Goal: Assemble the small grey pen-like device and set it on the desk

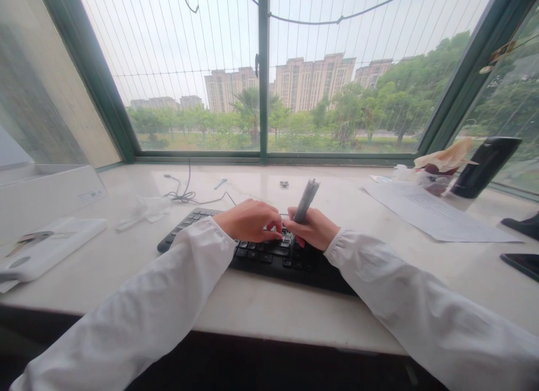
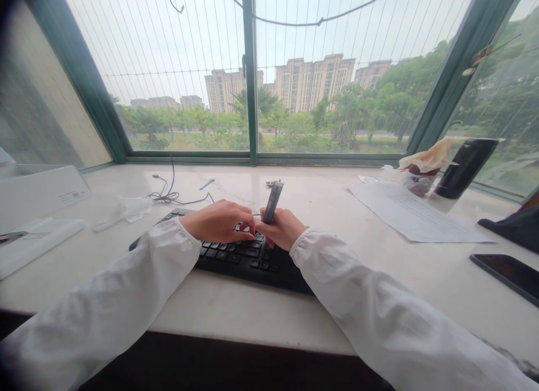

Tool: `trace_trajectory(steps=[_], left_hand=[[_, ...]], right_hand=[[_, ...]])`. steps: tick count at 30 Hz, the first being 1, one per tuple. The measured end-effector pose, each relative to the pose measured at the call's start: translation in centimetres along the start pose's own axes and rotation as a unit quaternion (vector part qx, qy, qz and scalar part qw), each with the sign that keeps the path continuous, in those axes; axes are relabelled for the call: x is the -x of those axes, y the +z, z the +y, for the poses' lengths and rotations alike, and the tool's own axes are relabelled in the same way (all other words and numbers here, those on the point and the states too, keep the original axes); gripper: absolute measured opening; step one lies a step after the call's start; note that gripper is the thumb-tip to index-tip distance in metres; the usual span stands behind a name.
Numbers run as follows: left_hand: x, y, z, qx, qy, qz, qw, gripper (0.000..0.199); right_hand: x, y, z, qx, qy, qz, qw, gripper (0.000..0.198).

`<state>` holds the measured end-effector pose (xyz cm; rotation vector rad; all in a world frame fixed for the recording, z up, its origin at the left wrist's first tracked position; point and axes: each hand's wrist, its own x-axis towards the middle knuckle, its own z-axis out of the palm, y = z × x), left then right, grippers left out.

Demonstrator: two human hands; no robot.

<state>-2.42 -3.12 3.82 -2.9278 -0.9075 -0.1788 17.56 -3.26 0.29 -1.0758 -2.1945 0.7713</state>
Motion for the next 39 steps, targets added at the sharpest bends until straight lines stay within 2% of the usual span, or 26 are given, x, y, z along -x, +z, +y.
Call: trace_trajectory(steps=[5,14,21,32,35,39], left_hand=[[0.0,0.1,0.0,-0.007,0.003,0.006,1.000,0.016],[0.1,-0.1,-0.6,0.007,-0.010,-0.007,1.000,0.019],[0.3,-0.4,-1.1,-0.010,-0.028,0.018,0.999,0.021],[0.6,-0.9,-1.0,-0.055,-0.054,0.019,0.997,0.018],[0.6,-1.0,-0.9,-0.066,-0.056,0.017,0.996,0.018],[0.6,-1.0,-1.0,-0.080,-0.057,0.024,0.995,0.019]], right_hand=[[-0.5,0.0,0.3,-0.002,0.010,-0.003,1.000,0.028],[-1.1,-0.6,0.9,-0.014,-0.015,-0.067,0.998,0.034],[-1.2,-0.9,0.2,0.044,-0.026,-0.082,0.995,0.030],[-0.7,-0.4,-0.2,0.047,-0.010,-0.040,0.998,0.027],[-0.6,-0.3,-0.9,0.073,-0.005,-0.027,0.997,0.025],[-0.5,0.1,-1.6,0.124,-0.031,-0.001,0.992,0.022]])
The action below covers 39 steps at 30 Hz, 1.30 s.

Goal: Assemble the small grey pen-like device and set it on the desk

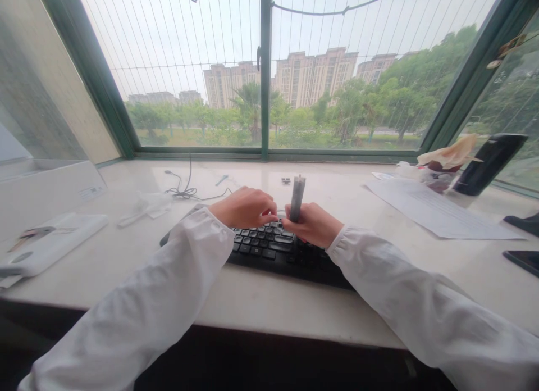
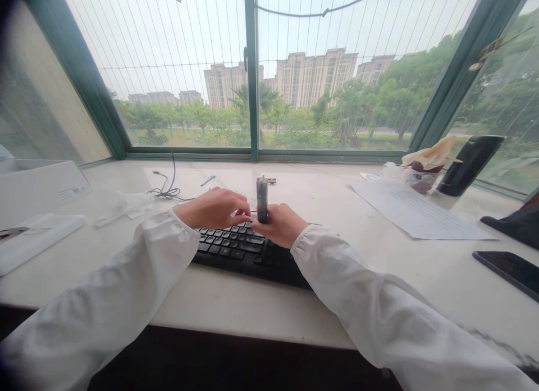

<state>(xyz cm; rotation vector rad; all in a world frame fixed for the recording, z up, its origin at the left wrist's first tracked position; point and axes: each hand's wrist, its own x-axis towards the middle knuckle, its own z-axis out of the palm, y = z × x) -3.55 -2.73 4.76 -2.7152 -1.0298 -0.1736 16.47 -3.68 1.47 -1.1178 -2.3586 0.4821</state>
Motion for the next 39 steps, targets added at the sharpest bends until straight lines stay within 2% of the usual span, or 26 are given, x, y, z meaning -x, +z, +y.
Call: trace_trajectory(steps=[5,14,26,39], left_hand=[[0.0,0.0,0.0,-0.009,0.001,0.004,1.000,0.020],[0.0,-0.1,0.1,-0.001,0.002,0.013,1.000,0.018],[0.0,0.0,0.0,0.009,0.003,0.015,1.000,0.021],[0.0,-0.3,0.1,0.001,-0.009,0.013,1.000,0.022]], right_hand=[[-0.2,0.3,-0.2,0.063,-0.009,0.035,0.997,0.020],[-0.5,0.4,-1.2,0.124,0.022,0.036,0.991,0.019],[0.0,0.5,-0.9,0.045,0.077,0.023,0.996,0.017],[-0.1,1.7,-0.9,0.171,-0.009,0.005,0.985,0.024]])
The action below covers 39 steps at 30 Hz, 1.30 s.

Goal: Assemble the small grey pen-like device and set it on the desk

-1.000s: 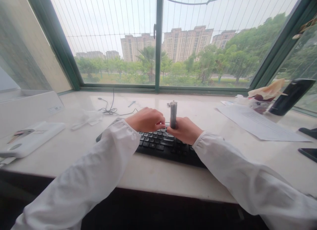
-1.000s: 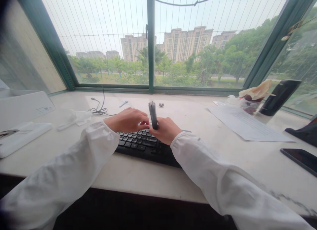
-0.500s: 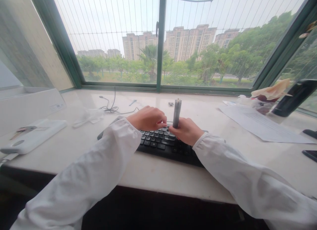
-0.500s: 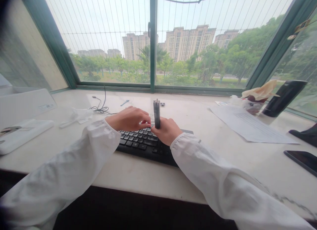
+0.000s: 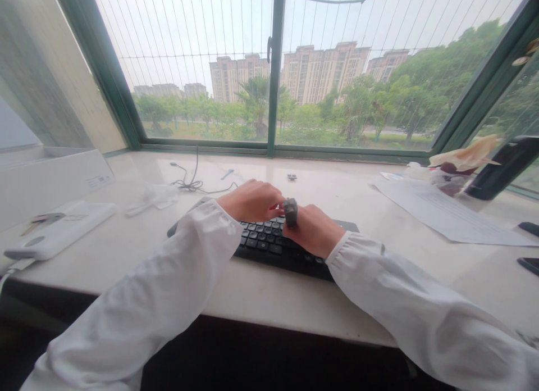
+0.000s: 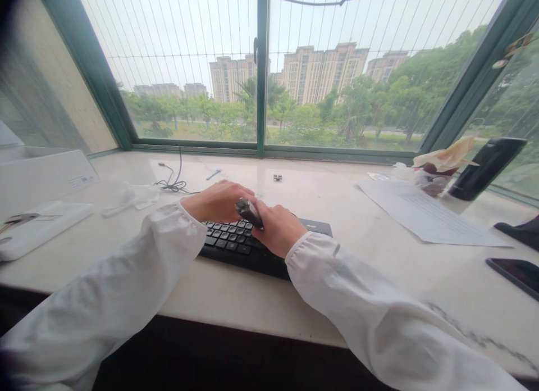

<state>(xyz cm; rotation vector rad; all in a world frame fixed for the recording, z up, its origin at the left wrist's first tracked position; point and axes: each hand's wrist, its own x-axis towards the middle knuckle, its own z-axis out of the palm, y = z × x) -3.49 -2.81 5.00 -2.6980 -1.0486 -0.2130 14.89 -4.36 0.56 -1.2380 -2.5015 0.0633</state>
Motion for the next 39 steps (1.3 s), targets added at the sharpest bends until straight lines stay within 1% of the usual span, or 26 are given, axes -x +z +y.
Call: trace_trajectory(steps=[3,5,8,12,15,17,19,21,22,23,26,28,30,32,34,36,39], left_hand=[[0.0,-0.1,0.0,0.006,0.010,0.001,1.000,0.022],[0.0,-0.1,0.0,0.008,0.010,0.006,1.000,0.021],[0.1,-0.1,0.1,0.010,0.011,0.007,1.000,0.021],[0.1,-0.1,0.0,0.010,0.011,0.012,1.000,0.020],[0.1,0.0,-0.2,0.025,0.004,0.021,0.999,0.021],[0.0,0.1,-0.2,0.043,-0.010,0.043,0.998,0.021],[-0.1,0.0,0.0,0.077,-0.039,0.083,0.993,0.023],[-0.3,-0.3,0.4,0.153,-0.068,0.109,0.980,0.033],[-0.4,-0.4,0.7,0.207,-0.078,0.105,0.970,0.040],[-0.5,-0.5,1.1,0.265,-0.084,0.086,0.957,0.048],[-0.7,-0.6,2.1,0.407,-0.086,-0.012,0.909,0.068],[-0.9,-0.4,2.8,0.459,-0.083,-0.061,0.882,0.069],[-1.1,0.0,3.4,0.489,-0.074,-0.086,0.865,0.062],[-1.4,0.6,3.8,0.511,-0.073,-0.100,0.850,0.052],[-1.6,1.2,3.8,0.534,-0.091,-0.093,0.835,0.043],[-1.8,1.7,3.6,0.562,-0.126,-0.060,0.815,0.039],[-1.9,1.8,3.0,0.589,-0.172,0.006,0.790,0.034]], right_hand=[[-0.2,0.1,0.6,0.001,-0.007,0.013,1.000,0.017],[-0.4,-0.1,1.1,-0.001,0.009,0.010,1.000,0.011],[-0.5,-0.5,1.5,-0.017,0.045,-0.002,0.999,0.020],[-0.4,-1.1,1.4,-0.065,0.047,0.003,0.997,0.036],[-0.4,-1.4,1.5,-0.089,0.069,0.000,0.994,0.047],[-0.4,-1.5,1.9,-0.083,0.082,0.010,0.993,0.046],[-0.4,-1.7,2.4,-0.051,0.094,0.046,0.993,0.035],[-0.3,-2.0,2.8,-0.005,0.111,0.083,0.990,0.019],[-0.2,-2.1,3.0,0.020,0.124,0.093,0.988,0.018],[-0.1,-2.3,3.1,0.045,0.138,0.096,0.985,0.021],[0.1,-2.8,3.1,0.115,0.186,0.095,0.971,0.026],[0.1,-2.9,3.0,0.148,0.214,0.105,0.960,0.032],[0.1,-2.8,2.9,0.168,0.233,0.109,0.952,0.038],[0.1,-2.7,2.9,0.180,0.238,0.109,0.948,0.042],[0.2,-2.6,2.9,0.177,0.227,0.124,0.950,0.045],[0.3,-2.8,2.8,0.148,0.201,0.156,0.956,0.049],[0.4,-3.2,2.6,0.036,0.159,0.213,0.963,0.056]])
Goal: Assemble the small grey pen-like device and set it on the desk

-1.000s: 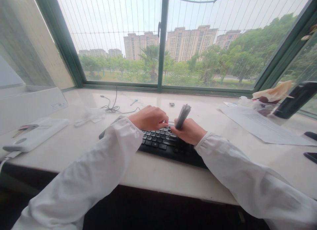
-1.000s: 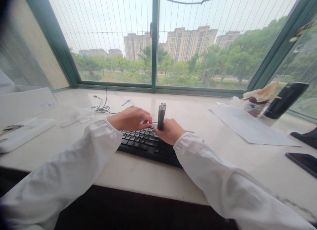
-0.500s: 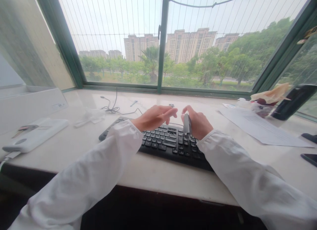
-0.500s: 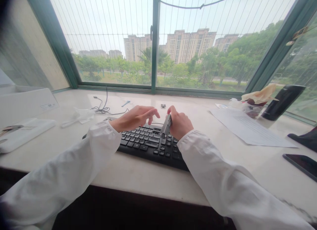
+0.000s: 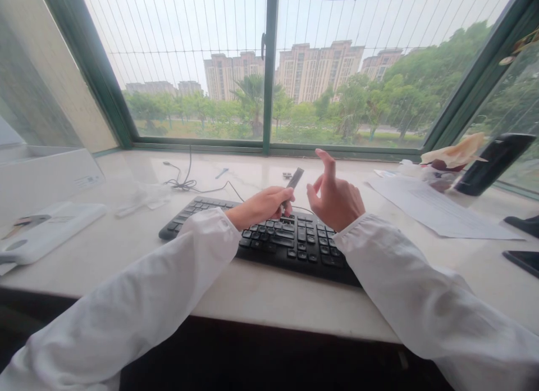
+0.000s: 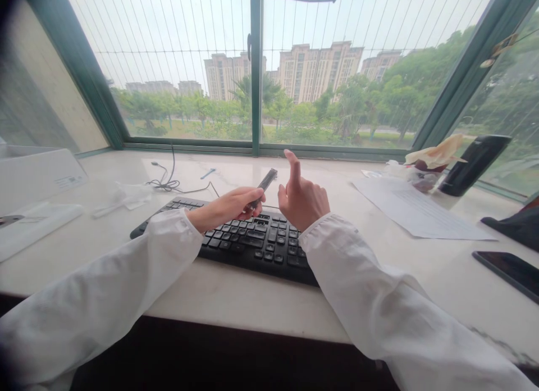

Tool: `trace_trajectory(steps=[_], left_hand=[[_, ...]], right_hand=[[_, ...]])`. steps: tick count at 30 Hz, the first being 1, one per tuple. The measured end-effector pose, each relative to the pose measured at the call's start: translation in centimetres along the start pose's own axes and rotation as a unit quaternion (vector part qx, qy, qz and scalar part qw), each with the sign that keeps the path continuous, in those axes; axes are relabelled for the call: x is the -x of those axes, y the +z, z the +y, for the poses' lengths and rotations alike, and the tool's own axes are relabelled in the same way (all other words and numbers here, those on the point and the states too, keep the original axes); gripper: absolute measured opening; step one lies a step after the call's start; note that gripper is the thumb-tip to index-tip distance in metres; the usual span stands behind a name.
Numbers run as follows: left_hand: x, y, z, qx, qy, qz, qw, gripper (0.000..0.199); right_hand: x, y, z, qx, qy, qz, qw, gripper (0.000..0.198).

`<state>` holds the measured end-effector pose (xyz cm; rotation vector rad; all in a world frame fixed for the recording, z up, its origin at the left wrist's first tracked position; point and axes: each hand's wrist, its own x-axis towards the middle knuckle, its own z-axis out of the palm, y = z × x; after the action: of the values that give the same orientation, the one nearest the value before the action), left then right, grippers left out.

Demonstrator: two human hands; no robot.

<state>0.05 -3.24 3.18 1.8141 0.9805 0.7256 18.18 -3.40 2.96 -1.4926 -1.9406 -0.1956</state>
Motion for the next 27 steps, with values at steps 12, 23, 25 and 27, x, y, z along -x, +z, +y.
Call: trace_trajectory(steps=[12,23,25,27], left_hand=[[0.4,-0.8,-0.4,-0.166,0.113,-0.065,0.978,0.050],[0.3,-1.3,-0.3,-0.231,0.131,-0.026,0.964,0.042],[0.3,-1.2,-0.4,-0.225,0.128,-0.011,0.966,0.041],[0.2,-1.1,-0.5,-0.225,0.141,0.000,0.964,0.038]], right_hand=[[-0.4,0.8,1.2,-0.480,-0.017,-0.196,0.855,0.048],[-0.3,1.4,1.4,-0.496,0.010,-0.128,0.859,0.054],[-0.3,1.7,1.4,-0.507,0.019,-0.101,0.856,0.056],[-0.4,1.9,1.5,-0.515,0.018,-0.081,0.853,0.058]])
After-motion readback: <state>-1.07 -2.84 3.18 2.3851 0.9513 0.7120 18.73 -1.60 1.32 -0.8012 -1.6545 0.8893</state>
